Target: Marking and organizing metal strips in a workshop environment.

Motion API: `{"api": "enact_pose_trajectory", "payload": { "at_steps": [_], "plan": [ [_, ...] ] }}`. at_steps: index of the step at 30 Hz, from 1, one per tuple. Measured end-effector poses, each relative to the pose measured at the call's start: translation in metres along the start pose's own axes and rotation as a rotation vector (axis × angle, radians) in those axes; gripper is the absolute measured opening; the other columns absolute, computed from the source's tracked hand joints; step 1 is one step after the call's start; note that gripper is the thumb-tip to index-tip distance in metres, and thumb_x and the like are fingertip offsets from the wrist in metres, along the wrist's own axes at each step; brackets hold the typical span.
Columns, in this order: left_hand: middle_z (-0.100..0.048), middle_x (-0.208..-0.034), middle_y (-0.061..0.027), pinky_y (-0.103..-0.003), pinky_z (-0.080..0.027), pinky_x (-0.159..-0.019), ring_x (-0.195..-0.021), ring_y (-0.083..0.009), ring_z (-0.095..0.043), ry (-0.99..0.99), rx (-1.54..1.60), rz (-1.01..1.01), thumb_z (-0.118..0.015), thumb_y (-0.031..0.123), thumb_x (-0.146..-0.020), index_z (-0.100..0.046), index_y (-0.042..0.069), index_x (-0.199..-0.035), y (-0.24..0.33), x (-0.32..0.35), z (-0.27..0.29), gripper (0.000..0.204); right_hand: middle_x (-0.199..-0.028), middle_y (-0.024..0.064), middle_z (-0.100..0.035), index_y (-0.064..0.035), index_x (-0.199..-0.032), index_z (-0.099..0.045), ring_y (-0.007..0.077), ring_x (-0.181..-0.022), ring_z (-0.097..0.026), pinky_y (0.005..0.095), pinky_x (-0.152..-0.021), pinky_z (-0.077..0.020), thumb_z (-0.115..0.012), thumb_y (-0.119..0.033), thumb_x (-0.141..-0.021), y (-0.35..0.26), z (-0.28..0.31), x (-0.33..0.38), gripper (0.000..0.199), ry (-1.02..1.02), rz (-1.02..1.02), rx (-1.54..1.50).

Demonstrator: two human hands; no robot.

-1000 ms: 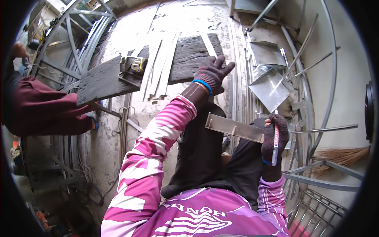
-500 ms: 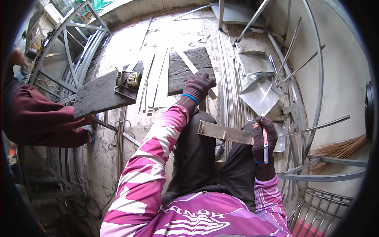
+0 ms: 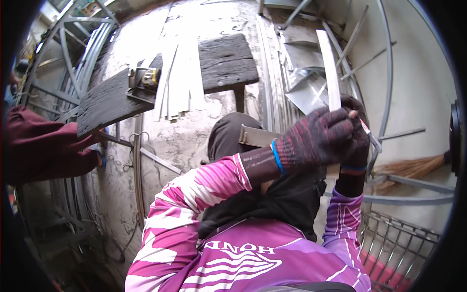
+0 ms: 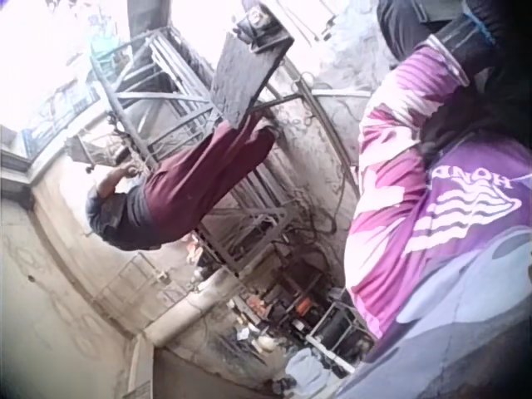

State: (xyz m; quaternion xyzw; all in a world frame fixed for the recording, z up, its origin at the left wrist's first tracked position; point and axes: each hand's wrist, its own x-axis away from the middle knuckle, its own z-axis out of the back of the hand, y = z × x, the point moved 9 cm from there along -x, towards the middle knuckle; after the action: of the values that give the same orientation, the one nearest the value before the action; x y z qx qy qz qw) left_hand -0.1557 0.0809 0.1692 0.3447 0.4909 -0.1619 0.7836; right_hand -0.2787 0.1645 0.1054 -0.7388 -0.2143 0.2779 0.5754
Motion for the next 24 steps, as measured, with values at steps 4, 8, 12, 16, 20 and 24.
{"api": "enact_pose_trajectory", "payload": {
  "at_steps": [4, 8, 12, 16, 20, 24],
  "plan": [
    [-0.06, -0.101, -0.0131, -0.046, -0.053, -0.083, -0.094, -0.0356, -0.063, -0.128, 0.218, 0.244, -0.075, 0.018, -0.078, -0.055, 0.008, -0.095, -0.001, 0.014, -0.031, 0.028, -0.112, 0.0162, -0.067, 0.0031, -0.133, -0.046, 0.0235, -0.105, -0.067, 0.036, -0.093, -0.0542, -0.05, -0.013, -0.103, -0.011, 0.004, 0.024, 0.034, 0.03, -0.042, 0.145],
    [-0.06, -0.112, -0.0136, -0.05, -0.047, -0.099, -0.112, -0.0348, -0.059, -0.312, 0.004, 0.074, -0.072, 0.021, -0.078, -0.059, 0.008, -0.113, 0.019, 0.021, -0.04, 0.04, -0.111, 0.0164, -0.067, 0.0018, -0.13, -0.048, 0.0236, -0.102, -0.067, 0.0347, -0.091, -0.0546, -0.053, -0.006, -0.098, -0.002, 0.024, 0.029, 0.033, 0.045, -0.122, 0.004],
    [-0.058, -0.124, -0.0143, -0.053, -0.041, -0.107, -0.127, -0.0354, -0.051, -0.53, -0.062, 0.009, -0.07, 0.018, -0.078, -0.058, 0.008, -0.129, 0.025, 0.038, -0.034, 0.054, -0.094, 0.0086, -0.062, -0.0051, -0.116, -0.054, 0.0156, -0.084, -0.063, 0.0298, -0.078, -0.0528, -0.049, 0.009, -0.082, -0.009, 0.058, 0.026, 0.037, 0.17, -0.019, 0.198],
    [-0.059, -0.127, -0.0148, -0.044, -0.047, -0.104, -0.124, -0.035, -0.055, -0.315, -0.206, 0.187, -0.074, 0.009, -0.076, -0.06, 0.004, -0.128, -0.028, 0.043, 0.055, 0.053, -0.103, 0.0087, -0.064, -0.002, -0.109, -0.06, 0.0175, -0.095, -0.063, 0.0306, -0.088, -0.0507, -0.048, 0.014, -0.081, -0.029, 0.062, 0.024, 0.035, 0.08, 0.256, 0.793],
    [-0.056, -0.132, -0.0171, -0.043, -0.045, -0.107, -0.127, -0.0342, -0.054, -0.073, -0.258, 0.392, -0.081, 0.012, -0.079, -0.053, 0.002, -0.137, -0.064, 0.074, 0.136, 0.066, -0.104, 0.0135, -0.064, -0.0024, -0.109, -0.059, 0.0233, -0.098, -0.065, 0.0324, -0.088, -0.051, -0.05, 0.012, -0.083, 0.001, 0.052, 0.036, 0.032, -0.159, 0.194, 0.989],
    [-0.048, -0.142, -0.0202, -0.045, -0.043, -0.11, -0.132, -0.0376, -0.049, -0.306, -0.23, 0.506, -0.091, 0.03, -0.066, -0.044, 0.004, -0.146, -0.067, 0.116, 0.122, 0.097, -0.093, 0.0145, -0.063, -0.0025, -0.106, -0.06, 0.028, -0.089, -0.066, 0.0353, -0.082, -0.0523, -0.053, 0.01, -0.083, 0.028, 0.044, 0.046, 0.027, -0.202, 0.129, 0.933]
  ]
}}
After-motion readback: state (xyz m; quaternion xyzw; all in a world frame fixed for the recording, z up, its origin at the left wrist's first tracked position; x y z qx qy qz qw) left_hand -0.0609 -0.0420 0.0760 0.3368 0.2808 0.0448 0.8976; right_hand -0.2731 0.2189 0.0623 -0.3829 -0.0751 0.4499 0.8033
